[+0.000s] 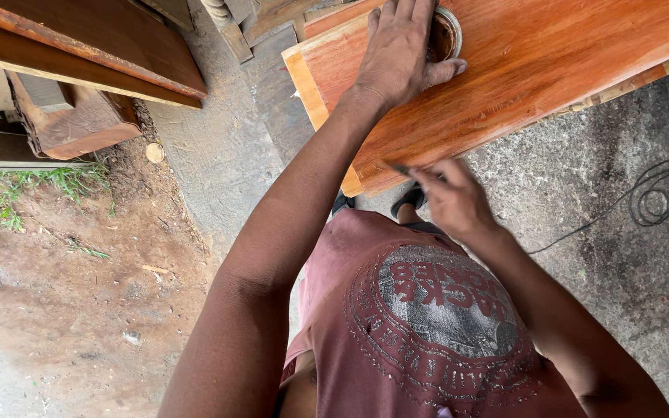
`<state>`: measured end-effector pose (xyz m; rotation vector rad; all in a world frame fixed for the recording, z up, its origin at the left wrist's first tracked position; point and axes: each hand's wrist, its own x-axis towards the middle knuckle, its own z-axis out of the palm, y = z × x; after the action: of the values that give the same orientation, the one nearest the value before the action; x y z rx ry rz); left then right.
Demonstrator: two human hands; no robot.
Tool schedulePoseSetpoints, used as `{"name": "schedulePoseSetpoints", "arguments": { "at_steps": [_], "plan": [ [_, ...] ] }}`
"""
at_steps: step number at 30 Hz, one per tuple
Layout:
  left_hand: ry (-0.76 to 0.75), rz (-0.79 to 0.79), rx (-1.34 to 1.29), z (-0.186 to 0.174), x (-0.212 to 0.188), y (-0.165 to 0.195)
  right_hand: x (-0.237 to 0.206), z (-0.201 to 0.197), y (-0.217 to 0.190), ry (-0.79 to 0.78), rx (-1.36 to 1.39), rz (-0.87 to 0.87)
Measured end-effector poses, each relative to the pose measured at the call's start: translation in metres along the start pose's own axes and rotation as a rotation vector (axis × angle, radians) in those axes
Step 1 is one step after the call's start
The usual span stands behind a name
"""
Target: The person holds a can of wood stain in one hand and a small brush in the other, brushing the stain along a long wooden board resting on supports. They work the brush back and forth across the board surface, dipping the brush into the can, and continue coating the wood until the end of the clip.
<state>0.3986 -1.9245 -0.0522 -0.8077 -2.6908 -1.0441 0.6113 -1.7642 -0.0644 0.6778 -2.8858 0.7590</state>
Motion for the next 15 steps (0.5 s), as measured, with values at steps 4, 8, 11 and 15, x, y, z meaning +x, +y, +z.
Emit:
{"name": "schedulePoseSetpoints", "arguments": {
  "at_steps": [4, 8, 11, 15],
  "plan": [
    [-0.011, -0.011, -0.014, -0.001, -0.002, -0.002, 0.001, 0.01, -0.012, -0.051, 0.098, 0.073],
    [-0.032, -0.032, -0.001, 0.0, -0.002, -0.002, 0.011, 0.012, -0.017, -0.059, 0.15, 0.05],
    [-0.012, -0.018, 0.005, 0.001, 0.0, -0.001, 0.016, 0.008, -0.021, -0.113, 0.149, -0.032],
    [-0.049, -0.062, -0.001, 0.003, -0.001, 0.0, 0.021, 0.002, -0.028, -0.089, 0.199, 0.092]
  ]
}}
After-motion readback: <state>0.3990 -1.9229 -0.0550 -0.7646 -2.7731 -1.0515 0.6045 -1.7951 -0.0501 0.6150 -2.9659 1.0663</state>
